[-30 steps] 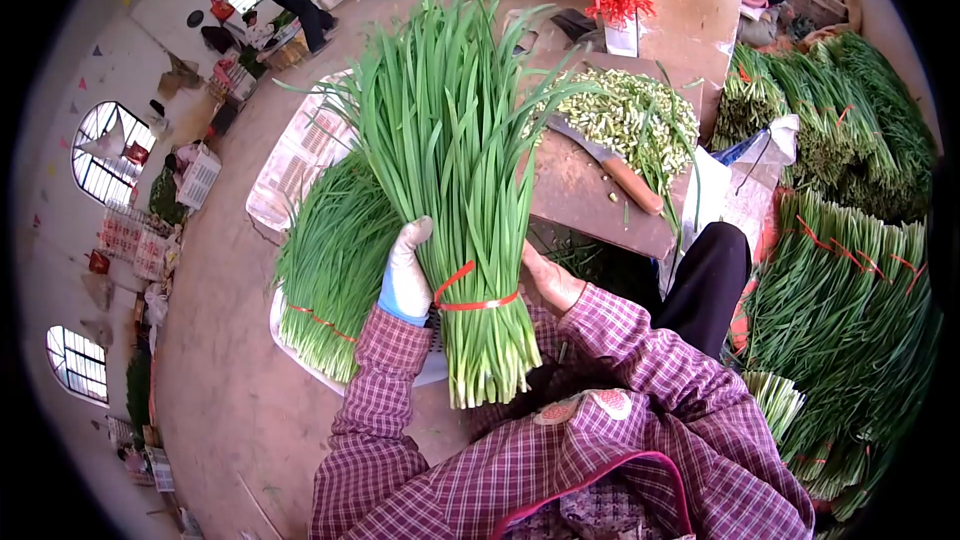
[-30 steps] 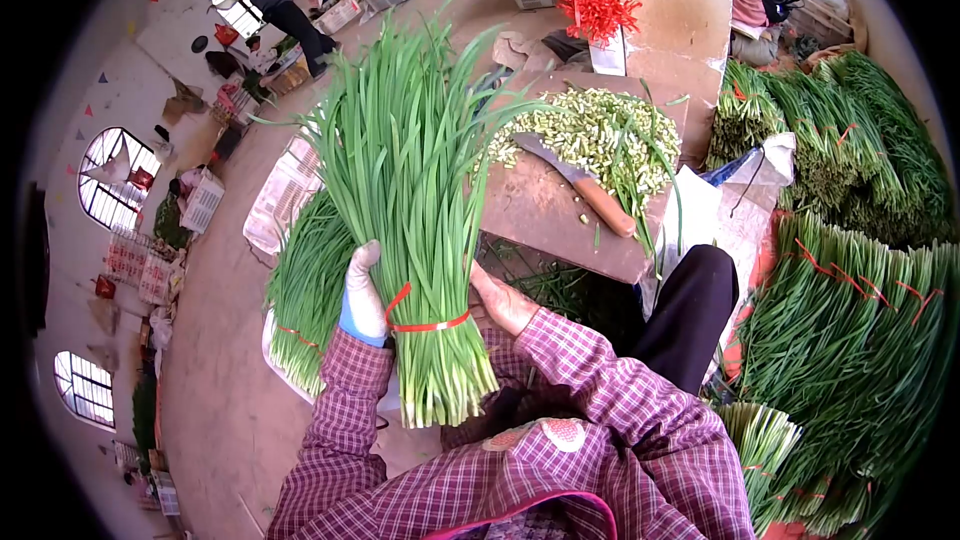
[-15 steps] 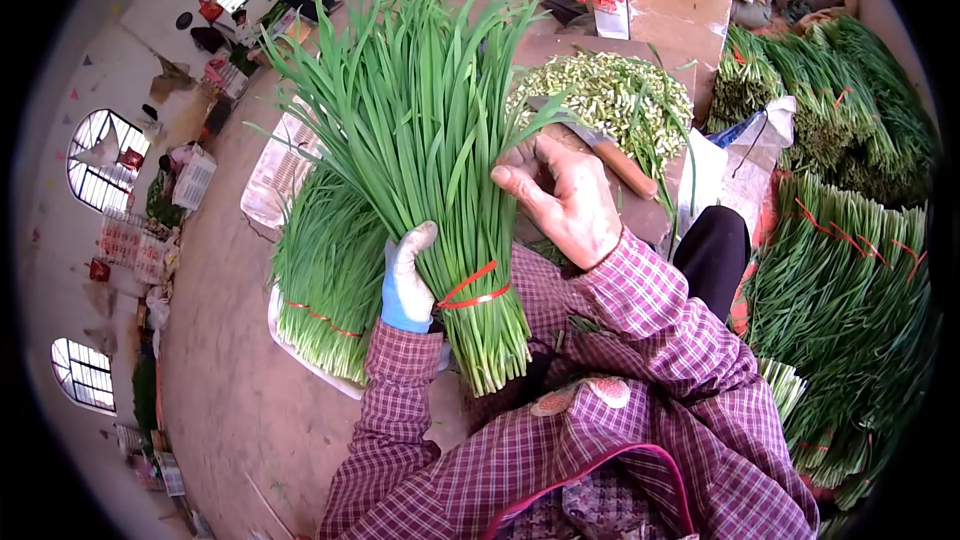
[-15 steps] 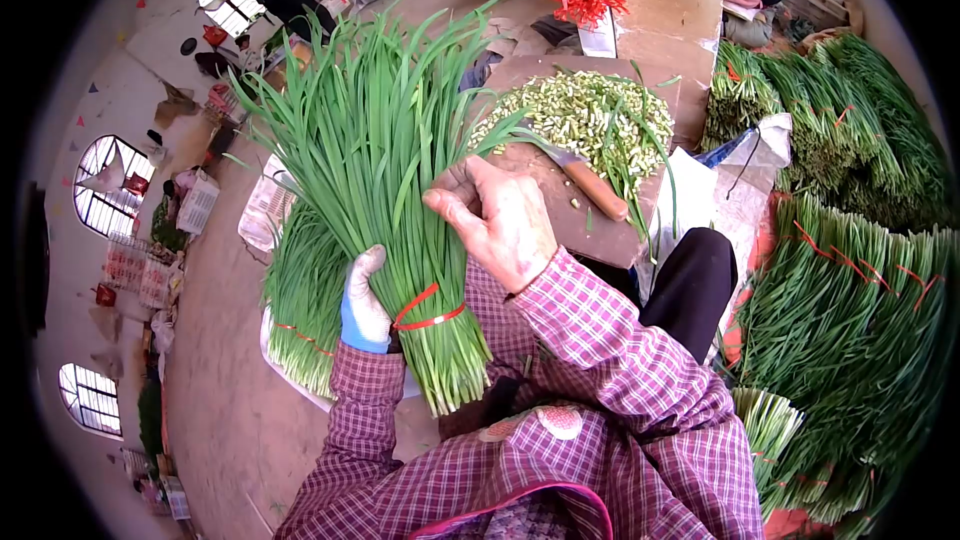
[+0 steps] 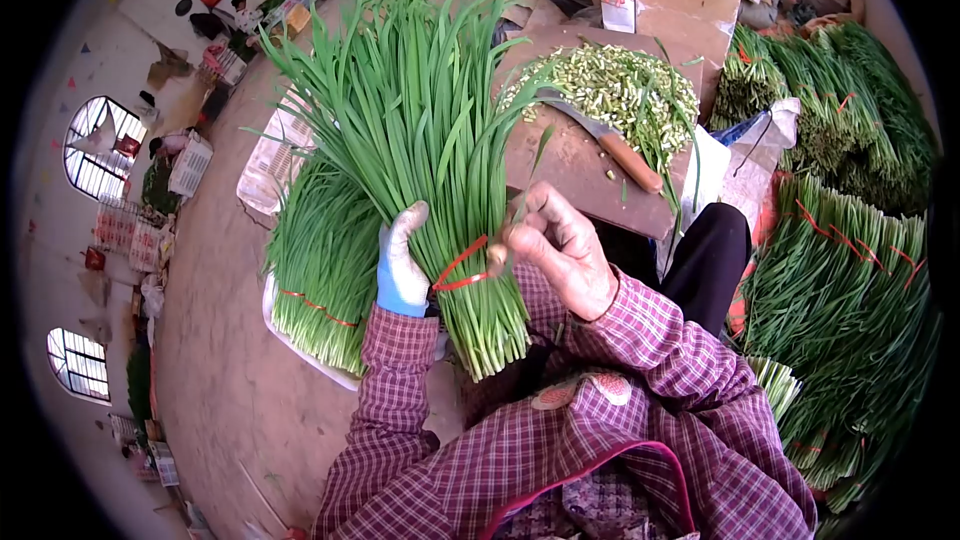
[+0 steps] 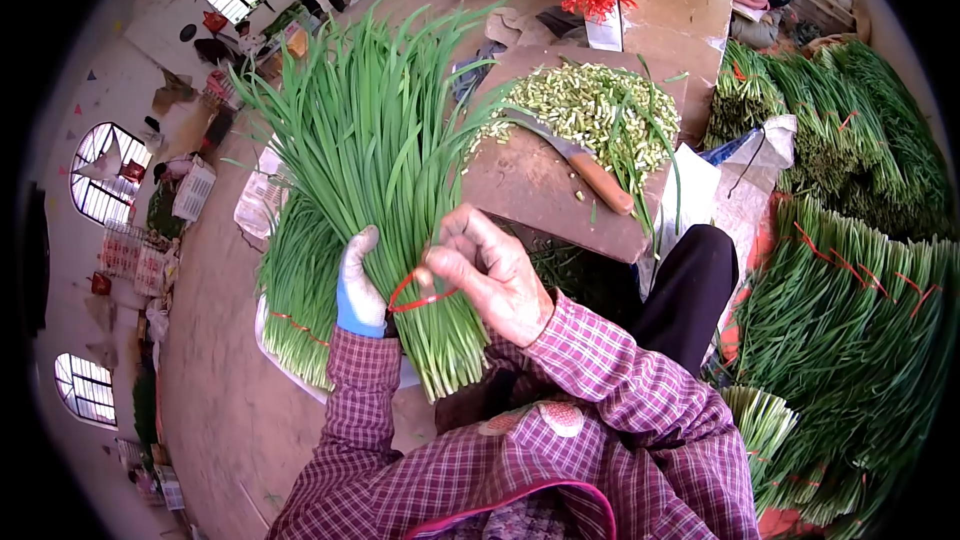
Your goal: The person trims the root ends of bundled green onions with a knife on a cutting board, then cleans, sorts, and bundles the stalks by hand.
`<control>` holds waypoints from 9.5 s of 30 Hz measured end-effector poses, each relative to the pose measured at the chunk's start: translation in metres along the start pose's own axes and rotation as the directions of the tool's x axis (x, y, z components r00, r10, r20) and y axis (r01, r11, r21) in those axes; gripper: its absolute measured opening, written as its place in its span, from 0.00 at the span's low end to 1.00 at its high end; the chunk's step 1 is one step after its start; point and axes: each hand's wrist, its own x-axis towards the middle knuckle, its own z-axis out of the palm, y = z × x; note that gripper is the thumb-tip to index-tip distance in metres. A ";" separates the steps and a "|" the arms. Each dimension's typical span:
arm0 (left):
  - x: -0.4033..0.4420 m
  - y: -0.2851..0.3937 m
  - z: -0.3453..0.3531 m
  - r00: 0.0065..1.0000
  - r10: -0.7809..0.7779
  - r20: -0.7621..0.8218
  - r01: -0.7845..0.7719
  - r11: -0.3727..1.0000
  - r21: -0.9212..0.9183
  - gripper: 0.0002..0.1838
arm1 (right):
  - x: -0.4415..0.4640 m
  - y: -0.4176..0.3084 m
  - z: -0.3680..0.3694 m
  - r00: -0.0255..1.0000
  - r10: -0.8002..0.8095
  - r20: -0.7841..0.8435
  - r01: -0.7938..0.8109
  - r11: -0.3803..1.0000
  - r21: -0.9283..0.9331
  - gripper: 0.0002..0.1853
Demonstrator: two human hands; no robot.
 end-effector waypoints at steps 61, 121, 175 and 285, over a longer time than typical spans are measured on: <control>-0.082 0.002 -0.107 0.977 -0.197 -0.080 0.212 0.933 0.292 0.28 | 0.078 -0.007 -0.033 0.904 -0.331 0.270 0.291 0.015 -0.957 0.08; -0.079 -0.002 -0.016 0.960 -0.280 0.027 0.224 0.817 0.532 0.37 | 0.083 -0.058 -0.035 0.812 -0.488 0.321 0.274 -0.166 -0.947 0.08; -0.109 -0.031 -0.076 0.956 -0.170 -0.239 0.217 0.958 0.189 0.25 | -0.009 0.041 -0.076 0.922 0.051 0.385 0.388 -0.136 -0.912 0.25; -0.117 -0.020 -0.003 0.950 -0.038 -0.311 0.164 0.905 0.391 0.27 | 0.010 0.050 0.009 0.855 -0.255 0.451 0.496 0.150 -0.855 0.08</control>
